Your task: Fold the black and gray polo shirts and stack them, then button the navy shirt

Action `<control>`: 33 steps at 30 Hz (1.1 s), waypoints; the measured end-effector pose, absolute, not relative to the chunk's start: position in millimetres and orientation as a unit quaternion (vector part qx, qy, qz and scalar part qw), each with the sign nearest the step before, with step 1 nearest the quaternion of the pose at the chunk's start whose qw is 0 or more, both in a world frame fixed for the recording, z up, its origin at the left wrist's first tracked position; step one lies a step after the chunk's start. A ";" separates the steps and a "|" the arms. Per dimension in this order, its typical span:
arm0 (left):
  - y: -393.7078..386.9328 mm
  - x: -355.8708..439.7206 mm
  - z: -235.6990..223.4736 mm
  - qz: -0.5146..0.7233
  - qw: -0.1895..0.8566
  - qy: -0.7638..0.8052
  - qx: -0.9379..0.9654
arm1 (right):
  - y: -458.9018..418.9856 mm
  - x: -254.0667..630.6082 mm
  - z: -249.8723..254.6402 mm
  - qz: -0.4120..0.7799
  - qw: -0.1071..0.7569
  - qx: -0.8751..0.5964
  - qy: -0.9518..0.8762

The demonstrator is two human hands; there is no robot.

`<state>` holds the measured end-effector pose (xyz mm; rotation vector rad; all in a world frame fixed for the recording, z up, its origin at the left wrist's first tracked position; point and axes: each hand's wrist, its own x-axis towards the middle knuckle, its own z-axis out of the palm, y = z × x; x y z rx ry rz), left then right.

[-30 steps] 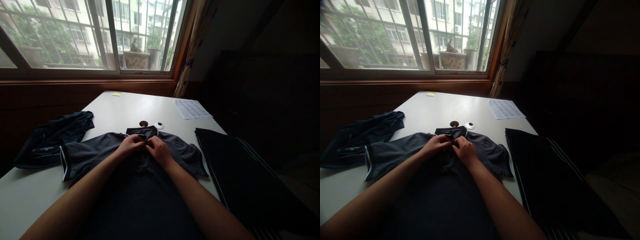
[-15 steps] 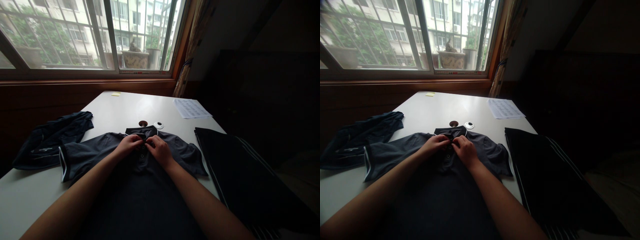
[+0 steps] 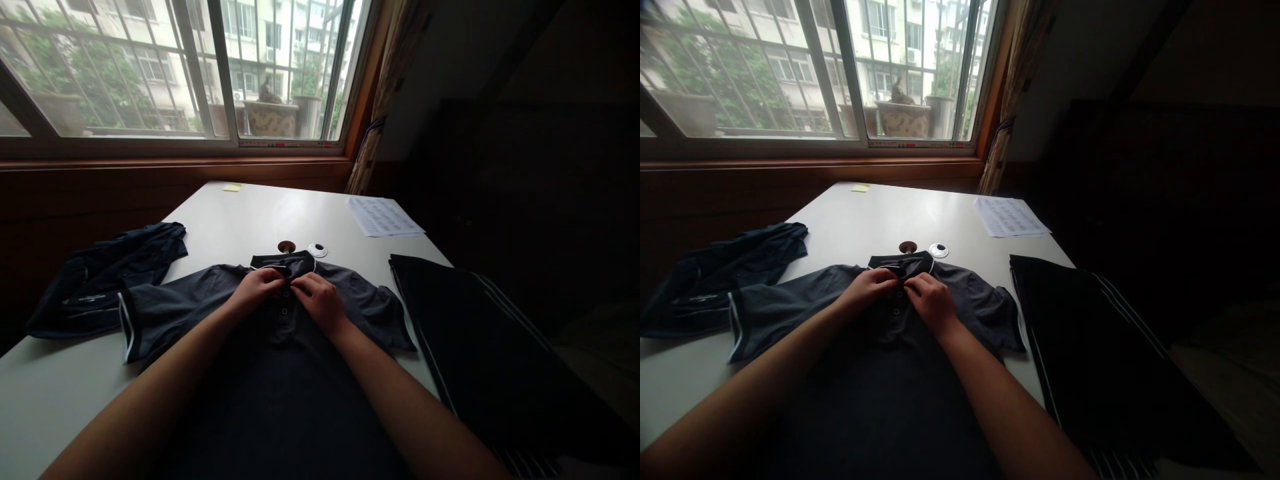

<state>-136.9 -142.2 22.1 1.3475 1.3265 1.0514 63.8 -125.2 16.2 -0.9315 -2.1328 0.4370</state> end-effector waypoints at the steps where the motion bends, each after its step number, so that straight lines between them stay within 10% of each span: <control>1: -142.2 -136.8 21.8 0.430 0.469 0.542 0.549 | -125.6 63.8 15.9 0.172 0.381 -0.363 -0.833; 33: -142.0 -136.6 21.5 0.430 0.424 0.566 0.562 | -127.3 65.6 12.5 0.163 0.330 -0.343 -0.864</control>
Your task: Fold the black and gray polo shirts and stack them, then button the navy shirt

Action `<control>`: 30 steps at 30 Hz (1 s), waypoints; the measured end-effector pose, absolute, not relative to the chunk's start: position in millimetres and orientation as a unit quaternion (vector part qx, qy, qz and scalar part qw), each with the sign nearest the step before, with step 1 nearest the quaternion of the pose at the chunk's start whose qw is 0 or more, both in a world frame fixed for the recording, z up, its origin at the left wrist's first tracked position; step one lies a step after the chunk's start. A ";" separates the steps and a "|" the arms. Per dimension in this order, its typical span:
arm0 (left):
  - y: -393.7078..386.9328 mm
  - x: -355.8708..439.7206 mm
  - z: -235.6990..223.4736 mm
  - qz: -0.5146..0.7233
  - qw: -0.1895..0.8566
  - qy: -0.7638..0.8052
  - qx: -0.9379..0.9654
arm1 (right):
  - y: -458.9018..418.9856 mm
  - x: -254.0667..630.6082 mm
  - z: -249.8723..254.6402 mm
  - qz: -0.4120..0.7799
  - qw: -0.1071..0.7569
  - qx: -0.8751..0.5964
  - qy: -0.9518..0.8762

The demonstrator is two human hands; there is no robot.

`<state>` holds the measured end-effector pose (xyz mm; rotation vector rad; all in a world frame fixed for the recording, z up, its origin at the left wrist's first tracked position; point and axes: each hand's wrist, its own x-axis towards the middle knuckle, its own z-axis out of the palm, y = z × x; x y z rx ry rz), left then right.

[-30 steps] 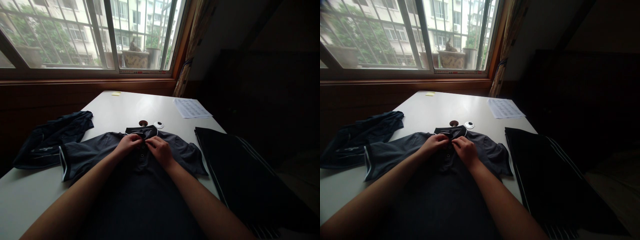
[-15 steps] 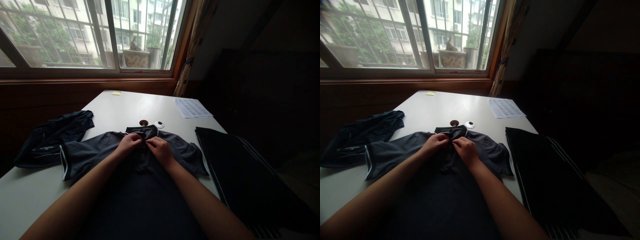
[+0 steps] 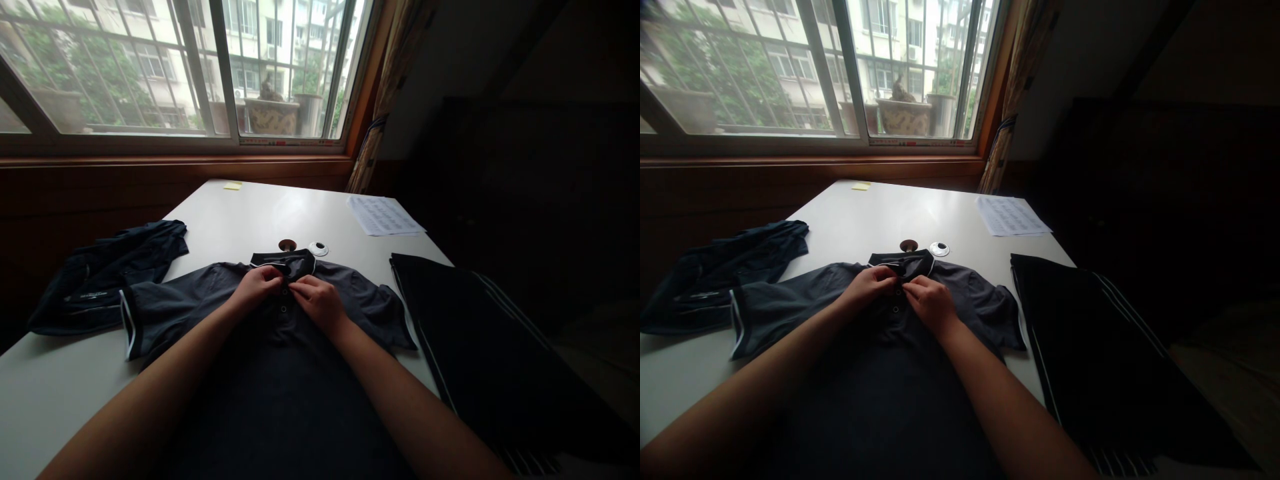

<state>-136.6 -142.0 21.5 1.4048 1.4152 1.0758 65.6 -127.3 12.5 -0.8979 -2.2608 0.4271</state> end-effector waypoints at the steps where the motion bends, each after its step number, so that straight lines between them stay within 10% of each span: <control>1: -142.1 -136.5 21.9 0.429 0.422 0.566 0.564 | -127.3 65.6 12.4 0.161 0.329 -0.343 -0.865; 30: -144.3 -132.4 16.9 0.427 0.339 0.575 0.610 | -127.1 63.5 12.9 0.160 0.339 -0.364 -0.853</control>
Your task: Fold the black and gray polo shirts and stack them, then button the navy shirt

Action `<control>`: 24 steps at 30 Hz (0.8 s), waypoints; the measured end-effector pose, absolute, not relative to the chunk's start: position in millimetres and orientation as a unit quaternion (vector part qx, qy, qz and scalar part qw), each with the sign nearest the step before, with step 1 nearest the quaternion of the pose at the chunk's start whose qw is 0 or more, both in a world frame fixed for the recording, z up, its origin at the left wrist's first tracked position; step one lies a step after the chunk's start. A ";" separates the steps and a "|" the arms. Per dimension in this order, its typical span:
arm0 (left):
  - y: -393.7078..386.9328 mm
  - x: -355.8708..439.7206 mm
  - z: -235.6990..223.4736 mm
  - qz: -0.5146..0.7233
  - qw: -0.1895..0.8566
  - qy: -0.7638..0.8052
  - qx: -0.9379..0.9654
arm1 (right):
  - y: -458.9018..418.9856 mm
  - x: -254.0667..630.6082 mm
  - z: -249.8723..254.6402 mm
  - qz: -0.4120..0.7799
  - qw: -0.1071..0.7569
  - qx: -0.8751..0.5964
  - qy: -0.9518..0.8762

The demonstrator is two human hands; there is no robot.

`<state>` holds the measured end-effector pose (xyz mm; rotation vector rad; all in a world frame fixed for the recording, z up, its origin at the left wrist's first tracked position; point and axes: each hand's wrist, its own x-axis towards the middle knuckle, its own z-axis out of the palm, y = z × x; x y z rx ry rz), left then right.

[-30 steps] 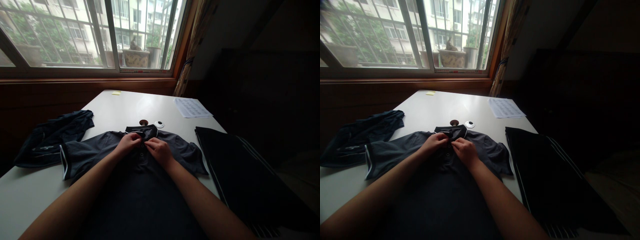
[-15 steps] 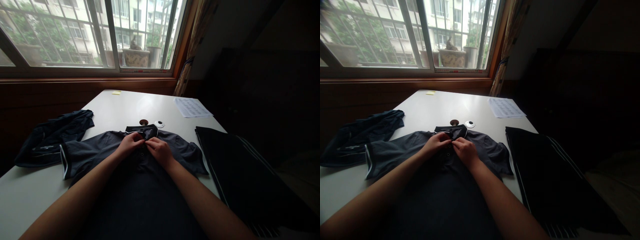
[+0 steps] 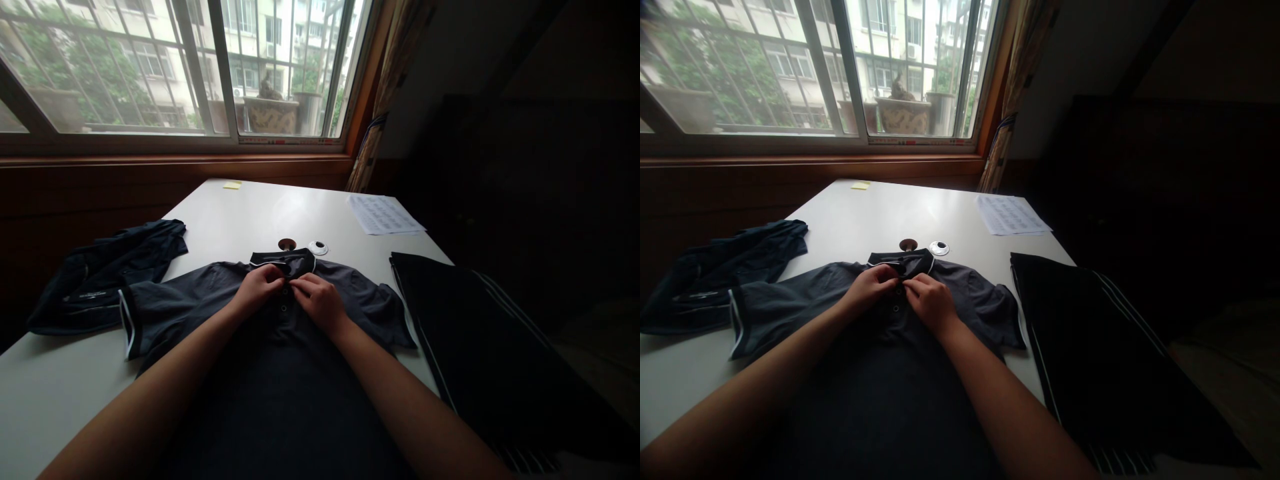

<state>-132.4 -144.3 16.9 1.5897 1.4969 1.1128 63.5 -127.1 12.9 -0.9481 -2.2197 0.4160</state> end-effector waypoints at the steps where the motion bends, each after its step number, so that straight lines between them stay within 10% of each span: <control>1: -144.1 -132.8 16.7 0.427 0.337 0.573 0.613 | -127.1 63.4 13.0 0.161 0.342 -0.365 -0.851; 24: -143.5 -134.0 14.3 0.422 0.324 0.567 0.629 | -124.6 62.7 10.1 0.170 0.343 -0.347 -0.856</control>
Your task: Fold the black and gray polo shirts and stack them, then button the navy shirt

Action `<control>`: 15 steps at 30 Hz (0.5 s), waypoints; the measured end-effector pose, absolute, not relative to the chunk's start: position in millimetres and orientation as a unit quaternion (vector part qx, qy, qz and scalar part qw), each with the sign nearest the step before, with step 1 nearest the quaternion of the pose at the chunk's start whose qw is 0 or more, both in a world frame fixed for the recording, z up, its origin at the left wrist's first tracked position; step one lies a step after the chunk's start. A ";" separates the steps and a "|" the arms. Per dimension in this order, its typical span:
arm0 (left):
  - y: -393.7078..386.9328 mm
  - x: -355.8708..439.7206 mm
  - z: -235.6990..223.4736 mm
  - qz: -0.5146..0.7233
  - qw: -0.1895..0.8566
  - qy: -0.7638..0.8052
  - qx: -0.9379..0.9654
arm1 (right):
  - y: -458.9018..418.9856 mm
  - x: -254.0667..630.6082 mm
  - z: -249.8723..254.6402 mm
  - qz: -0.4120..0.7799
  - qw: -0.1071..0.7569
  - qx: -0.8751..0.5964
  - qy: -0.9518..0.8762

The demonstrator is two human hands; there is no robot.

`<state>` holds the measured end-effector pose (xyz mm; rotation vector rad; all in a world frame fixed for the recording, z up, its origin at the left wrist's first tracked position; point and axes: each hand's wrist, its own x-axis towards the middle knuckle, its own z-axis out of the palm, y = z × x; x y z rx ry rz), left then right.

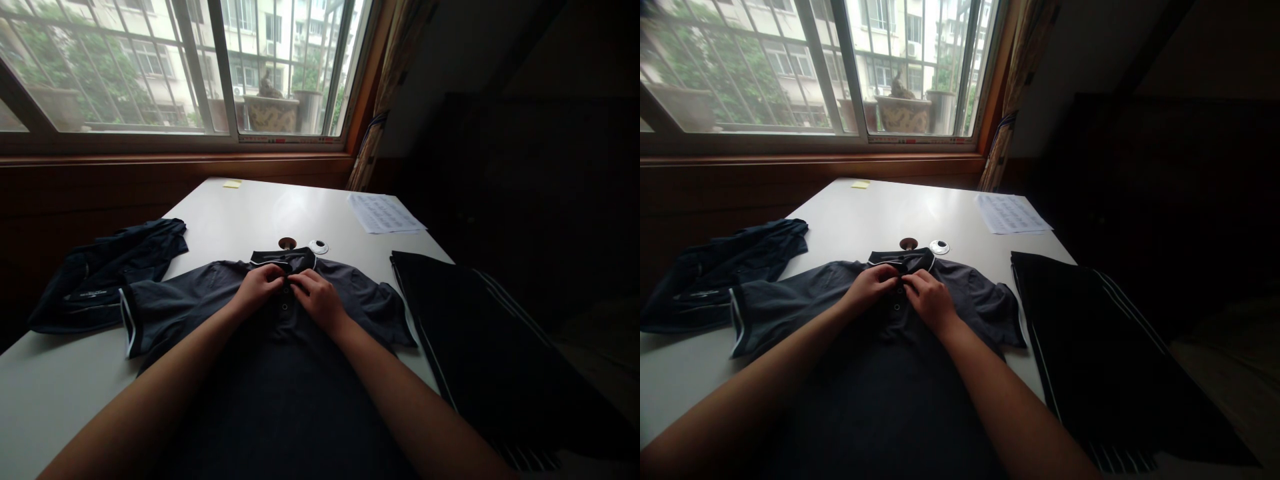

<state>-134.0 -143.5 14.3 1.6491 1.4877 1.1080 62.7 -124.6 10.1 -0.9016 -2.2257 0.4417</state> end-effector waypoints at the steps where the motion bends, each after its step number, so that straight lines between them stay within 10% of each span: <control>1: -143.6 -133.9 14.6 0.423 0.321 0.568 0.629 | -124.4 62.6 10.3 0.171 0.343 -0.346 -0.856; 15: -142.1 -134.6 0.8 0.474 0.362 0.524 0.607 | -119.9 63.7 10.8 0.220 0.342 -0.334 -0.850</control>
